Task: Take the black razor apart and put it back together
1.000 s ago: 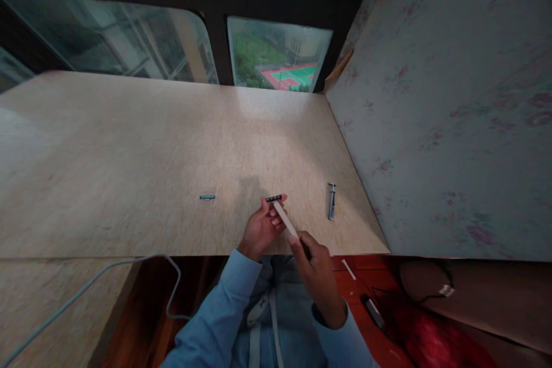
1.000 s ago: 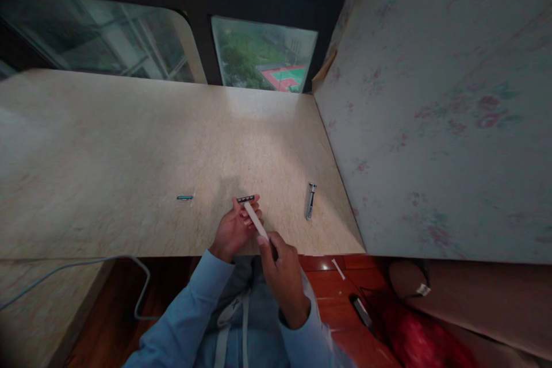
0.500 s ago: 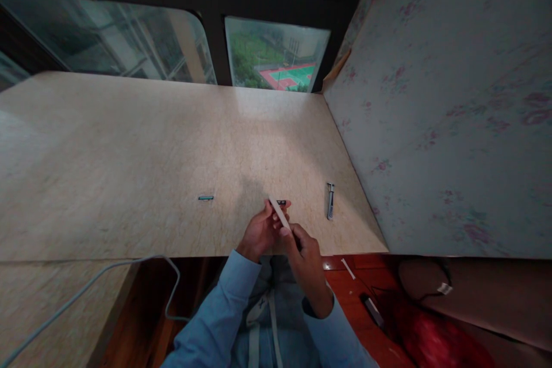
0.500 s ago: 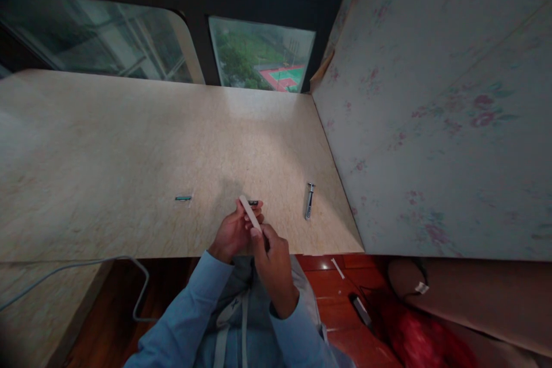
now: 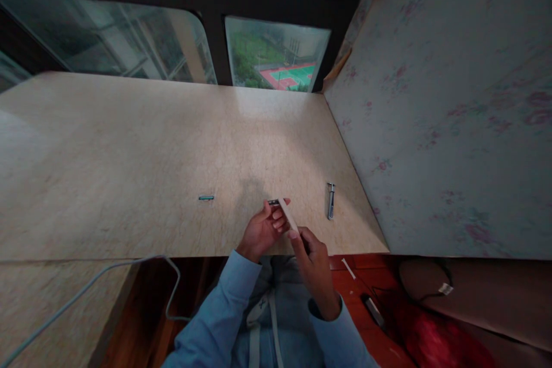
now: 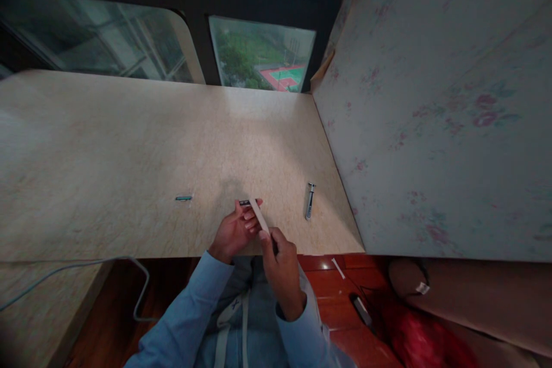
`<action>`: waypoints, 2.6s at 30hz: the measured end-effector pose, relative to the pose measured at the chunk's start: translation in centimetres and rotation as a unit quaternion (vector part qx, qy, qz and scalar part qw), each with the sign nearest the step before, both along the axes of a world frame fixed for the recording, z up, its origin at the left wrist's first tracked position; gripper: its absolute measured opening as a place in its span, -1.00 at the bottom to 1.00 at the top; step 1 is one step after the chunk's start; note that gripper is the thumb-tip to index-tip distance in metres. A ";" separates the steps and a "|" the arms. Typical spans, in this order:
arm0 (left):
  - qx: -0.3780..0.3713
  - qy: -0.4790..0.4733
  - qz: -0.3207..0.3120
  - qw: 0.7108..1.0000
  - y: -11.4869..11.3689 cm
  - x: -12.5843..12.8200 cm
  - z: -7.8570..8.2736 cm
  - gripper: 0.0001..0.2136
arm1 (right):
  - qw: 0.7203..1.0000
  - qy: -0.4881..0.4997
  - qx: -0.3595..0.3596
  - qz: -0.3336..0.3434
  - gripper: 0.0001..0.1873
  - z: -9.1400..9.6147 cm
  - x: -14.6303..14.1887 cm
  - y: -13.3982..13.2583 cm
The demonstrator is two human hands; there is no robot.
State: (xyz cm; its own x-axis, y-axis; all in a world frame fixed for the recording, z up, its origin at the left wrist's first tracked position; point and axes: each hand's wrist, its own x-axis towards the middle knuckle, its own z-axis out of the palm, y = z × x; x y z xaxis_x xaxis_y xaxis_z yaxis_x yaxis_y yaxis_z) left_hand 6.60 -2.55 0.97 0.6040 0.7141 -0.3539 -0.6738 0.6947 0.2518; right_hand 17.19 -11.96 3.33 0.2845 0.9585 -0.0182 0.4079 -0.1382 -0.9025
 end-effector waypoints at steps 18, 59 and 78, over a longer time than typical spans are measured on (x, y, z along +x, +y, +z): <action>0.015 0.008 -0.010 1.000 0.0 -0.1 -0.4 -0.68 | 0.999 0.008 -0.005 0.034 -0.64 0.0 0.1 0.0; 0.037 0.016 -0.027 0.999 -0.1 0.1 -0.9 -0.65 | 1.000 -0.012 0.006 0.003 -0.63 -0.8 0.7 0.4; 0.028 0.002 -0.022 0.999 -0.1 0.3 -1.1 -0.74 | 1.000 -0.025 0.001 -0.014 -0.62 -0.6 1.0 0.3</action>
State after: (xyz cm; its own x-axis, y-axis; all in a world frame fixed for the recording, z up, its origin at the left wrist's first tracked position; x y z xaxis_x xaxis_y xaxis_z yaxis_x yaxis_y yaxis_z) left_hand 6.89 -2.69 -0.09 0.6344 0.7052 -0.3168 -0.6414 0.7088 0.2934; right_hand 18.19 -11.70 2.77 0.3109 0.9504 -0.0015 0.4485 -0.1481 -0.8815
